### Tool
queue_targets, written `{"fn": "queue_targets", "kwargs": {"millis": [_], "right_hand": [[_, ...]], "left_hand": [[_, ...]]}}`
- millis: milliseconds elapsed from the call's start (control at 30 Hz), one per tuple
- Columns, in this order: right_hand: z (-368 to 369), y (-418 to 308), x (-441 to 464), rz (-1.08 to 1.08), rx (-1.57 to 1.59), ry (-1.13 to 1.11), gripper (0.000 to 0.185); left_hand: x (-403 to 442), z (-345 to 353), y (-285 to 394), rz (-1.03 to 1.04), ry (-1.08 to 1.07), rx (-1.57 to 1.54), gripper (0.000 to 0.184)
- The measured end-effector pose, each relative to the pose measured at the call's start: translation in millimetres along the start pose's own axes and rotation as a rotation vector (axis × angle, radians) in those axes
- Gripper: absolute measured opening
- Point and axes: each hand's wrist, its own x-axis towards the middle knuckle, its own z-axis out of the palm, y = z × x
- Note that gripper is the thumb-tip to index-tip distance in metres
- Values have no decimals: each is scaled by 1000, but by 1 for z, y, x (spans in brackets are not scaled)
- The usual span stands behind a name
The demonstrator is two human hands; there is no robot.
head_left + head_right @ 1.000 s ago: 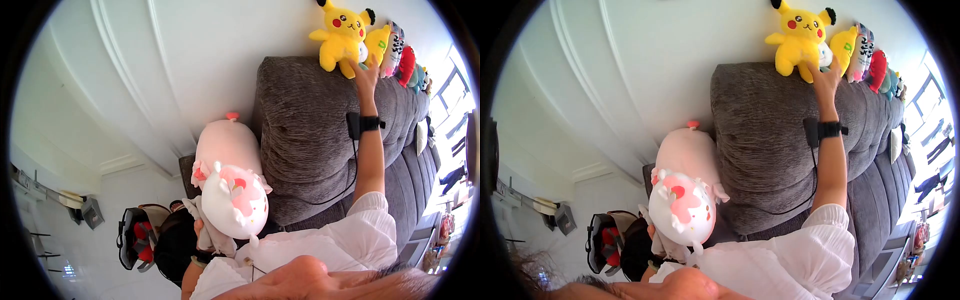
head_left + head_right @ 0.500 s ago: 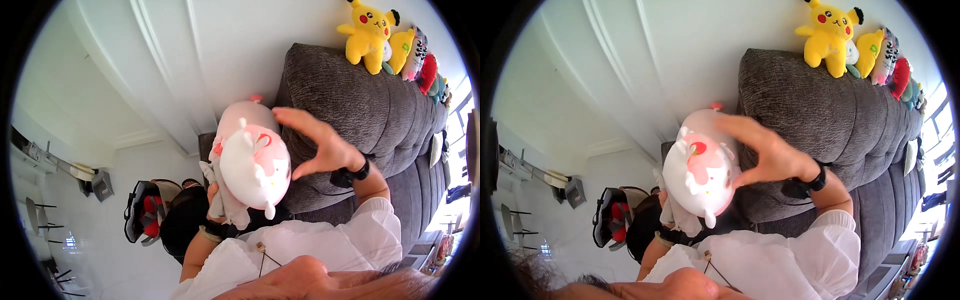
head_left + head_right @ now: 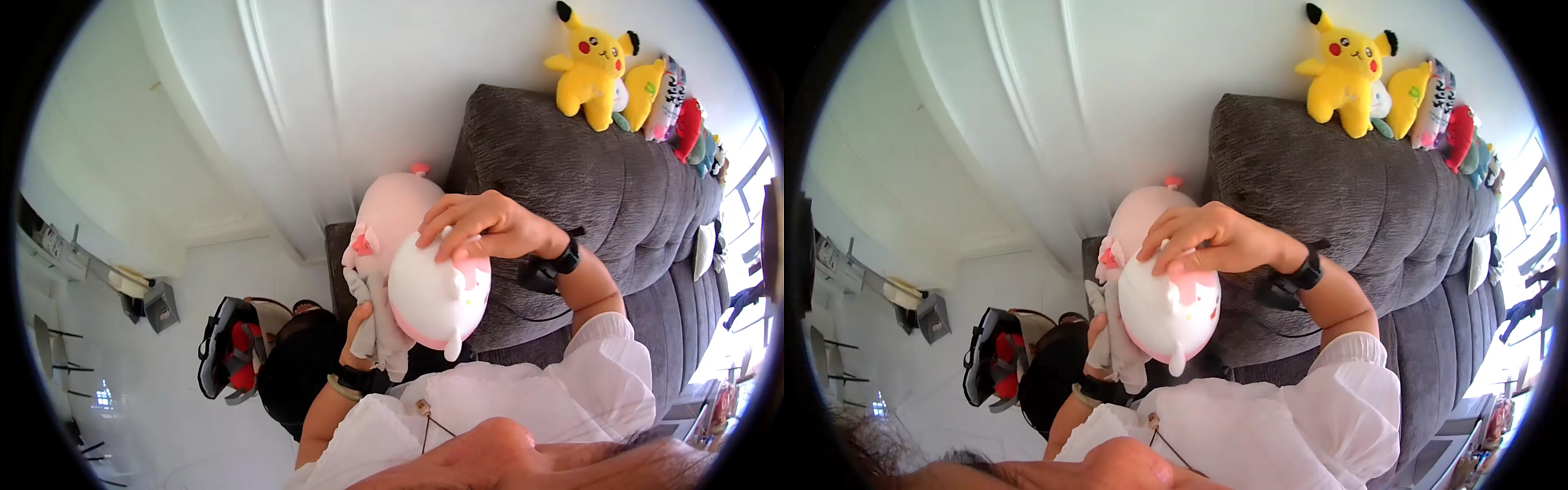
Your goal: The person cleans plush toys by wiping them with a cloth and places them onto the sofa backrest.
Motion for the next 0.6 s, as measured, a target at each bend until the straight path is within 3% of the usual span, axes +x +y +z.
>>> {"fn": "queue_targets", "kwargs": {"millis": [100,200,267,300,333,400,600], "right_hand": [[5,0,-5,77,-48,224,14],[-26,-34,-9,80,-300,411,11],[-53,-65,-6,199,-337,715,13],[-76,-74,-6,217,-524,810,17],[-115,-74,-16,335,-711,848,23],[-156,-87,0,255,-1031,901,30],[-241,-57,17,528,-1235,796,33]], "left_hand": [[1,-1,-3,-1,-6,21,96],[-2,15,7,37,-24,133,96],[3,17,12,62,-140,129,94],[5,10,12,58,-140,99,93],[3,1,11,52,-142,67,92],[2,-20,6,28,-147,-47,86],[-3,-34,1,52,-73,-90,79]]}}
